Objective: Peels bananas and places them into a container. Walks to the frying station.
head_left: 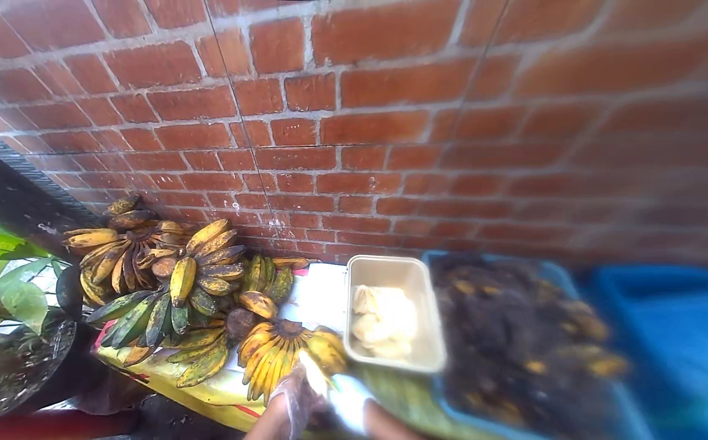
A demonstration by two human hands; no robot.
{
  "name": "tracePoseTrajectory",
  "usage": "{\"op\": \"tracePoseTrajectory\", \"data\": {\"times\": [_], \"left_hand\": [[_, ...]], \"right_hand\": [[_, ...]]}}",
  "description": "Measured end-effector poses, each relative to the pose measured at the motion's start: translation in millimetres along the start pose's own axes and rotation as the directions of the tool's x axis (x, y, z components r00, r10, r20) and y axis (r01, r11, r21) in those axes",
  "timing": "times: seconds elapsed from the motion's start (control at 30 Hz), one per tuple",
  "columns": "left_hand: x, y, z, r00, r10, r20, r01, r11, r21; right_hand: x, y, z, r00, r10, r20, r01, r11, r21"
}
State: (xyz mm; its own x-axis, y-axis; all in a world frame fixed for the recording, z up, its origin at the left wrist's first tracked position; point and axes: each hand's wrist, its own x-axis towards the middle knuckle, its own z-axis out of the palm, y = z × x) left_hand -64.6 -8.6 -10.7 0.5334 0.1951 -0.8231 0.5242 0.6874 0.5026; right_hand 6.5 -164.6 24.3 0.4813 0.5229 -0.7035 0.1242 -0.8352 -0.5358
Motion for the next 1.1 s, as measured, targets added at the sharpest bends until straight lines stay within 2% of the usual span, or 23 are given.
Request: {"op": "tracePoseTrajectory", "data": {"times": [0.17,0.27,0.4,0.5,0.6,0.63,0.7,0.77,0.83,1.0,1.07,1.1], "left_hand": [[14.2,17.7,17.5,0.969,0.235,-0.078,-0.231,0.971,0.06],[11.5,24.9,36.7,0.96,0.25,-0.127,-0.26,0.964,-0.064],[-6.6,16.0,37.7,0.94,0.275,-0.202,-0.306,0.941,-0.144],[-15.7,34.9,20.1,0.92,0.376,-0.108,-0.391,0.888,-0.24],[-40.7,74.2,29.7,0.885,0.464,0.022,-0.444,0.858,-0.259],[-50.0,86.2,40.4,0.879,0.475,0.045,-0.453,0.86,-0.234],[-63.5,104.0,64.4,0.861,0.494,0.122,-0.46,0.858,-0.227],[-72.2,115.5,87.0,0.821,0.508,0.259,-0.45,0.857,-0.252],[-80.2,123.7,111.5,0.779,0.483,0.401,-0.404,0.874,-0.269],[-91.0,139.7,168.3,0.658,0.391,0.643,-0.174,0.91,-0.376],[-98.5,141.8,186.2,0.641,0.36,0.677,-0.105,0.916,-0.388],[-106.5,141.6,194.6,0.659,0.337,0.672,-0.08,0.92,-0.383]], "right_hand": [[-14.1,-6.0,-12.4,1.0,0.0,-0.008,0.0,0.999,0.05],[-14.4,-1.7,-18.6,0.998,-0.029,-0.048,0.033,0.996,0.081],[-20.4,14.4,-10.6,1.0,-0.004,0.0,0.004,0.988,0.153],[-11.1,46.9,16.4,1.0,-0.009,0.021,0.005,0.981,0.195],[-36.6,53.7,1.9,0.996,-0.032,0.087,0.009,0.968,0.251],[-46.9,54.8,-4.3,0.997,-0.05,0.055,0.031,0.954,0.3],[-72.9,48.3,-17.5,0.986,-0.075,-0.146,0.131,0.897,0.423],[-91.2,37.0,-27.6,0.921,-0.043,-0.388,0.26,0.808,0.528],[-103.6,22.4,-40.2,0.843,-0.014,-0.538,0.345,0.782,0.52],[-129.9,-15.3,-67.0,0.663,-0.082,-0.744,0.568,0.702,0.429],[-131.6,-20.1,-70.7,0.612,-0.11,-0.783,0.622,0.678,0.391],[-130.3,-21.1,-71.4,0.589,-0.122,-0.799,0.644,0.668,0.372]]}}
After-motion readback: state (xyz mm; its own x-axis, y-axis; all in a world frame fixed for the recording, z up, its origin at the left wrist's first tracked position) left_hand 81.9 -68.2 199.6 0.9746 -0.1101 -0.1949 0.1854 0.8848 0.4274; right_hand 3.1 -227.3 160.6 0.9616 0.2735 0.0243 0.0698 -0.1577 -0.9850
